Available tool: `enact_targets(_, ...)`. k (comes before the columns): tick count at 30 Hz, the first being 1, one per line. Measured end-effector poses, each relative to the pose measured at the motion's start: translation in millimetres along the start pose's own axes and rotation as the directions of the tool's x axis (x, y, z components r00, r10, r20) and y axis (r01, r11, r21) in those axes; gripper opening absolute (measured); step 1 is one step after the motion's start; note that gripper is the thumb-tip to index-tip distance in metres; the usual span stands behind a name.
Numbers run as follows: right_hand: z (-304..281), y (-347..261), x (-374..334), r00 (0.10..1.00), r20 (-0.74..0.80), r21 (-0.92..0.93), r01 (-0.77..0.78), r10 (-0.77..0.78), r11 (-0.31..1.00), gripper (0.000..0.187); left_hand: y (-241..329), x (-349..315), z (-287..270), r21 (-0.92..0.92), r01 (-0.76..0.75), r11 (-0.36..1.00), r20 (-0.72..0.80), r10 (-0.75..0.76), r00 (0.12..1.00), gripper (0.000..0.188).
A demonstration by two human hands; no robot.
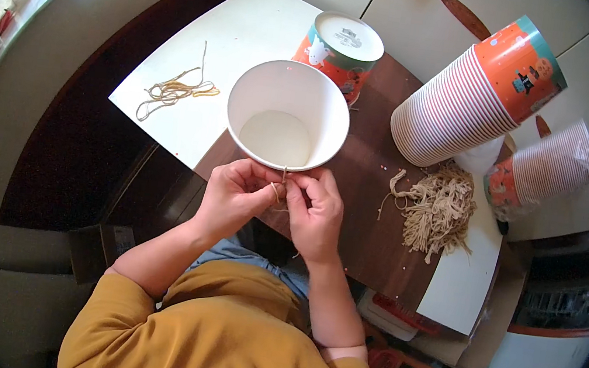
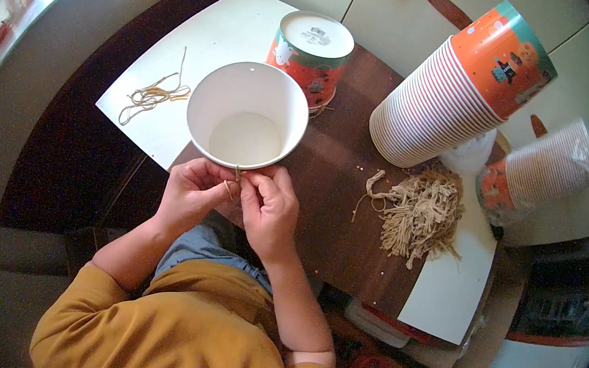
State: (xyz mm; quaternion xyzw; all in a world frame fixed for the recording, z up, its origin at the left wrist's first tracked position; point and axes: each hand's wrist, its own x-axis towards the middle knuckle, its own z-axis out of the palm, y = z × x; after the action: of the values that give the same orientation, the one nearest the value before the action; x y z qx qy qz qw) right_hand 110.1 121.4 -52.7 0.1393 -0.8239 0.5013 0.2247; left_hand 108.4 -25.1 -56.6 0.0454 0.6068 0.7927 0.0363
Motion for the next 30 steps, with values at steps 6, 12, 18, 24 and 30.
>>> enact_targets(6, -7.6, -6.3, -1.1, 0.941, 0.224, 0.276, -0.311, 0.254, 0.909, 0.014, 9.7, -2.3, -3.3, -0.016, 0.065, 0.998, 0.027, -0.065, 0.998, 0.01)
enact_targets(12, -8.8, -1.8, -6.4, 0.872, 0.336, 0.432, -0.48, 0.357, 0.764, 0.017, 11.2, -4.9, -5.5, 0.095, 0.042, 0.995, 0.028, -0.045, 0.999, 0.01)
enact_targets(18, -0.9, -3.6, -11.9, 0.808, 0.297, 0.66, -0.558, 0.508, 0.502, 0.013, 14.2, -5.7, -0.8, 0.242, -0.044, 0.969, 0.037, 0.036, 0.999, 0.01)
enact_targets(24, -0.4, -3.0, -13.0, 0.84, 0.218, 0.641, -0.508, 0.498, 0.576, 0.012, 18.0, -6.8, 1.5, 0.293, -0.094, 0.952, -0.014, 0.102, 0.995, 0.01)
enact_targets(30, -5.5, -8.1, -9.9, 0.766, 0.38, 0.737, -0.59, 0.519, 0.33, 0.014, 11.8, -7.2, 1.3, 0.423, -0.223, 0.878, -0.001, 0.246, 0.969, 0.01)
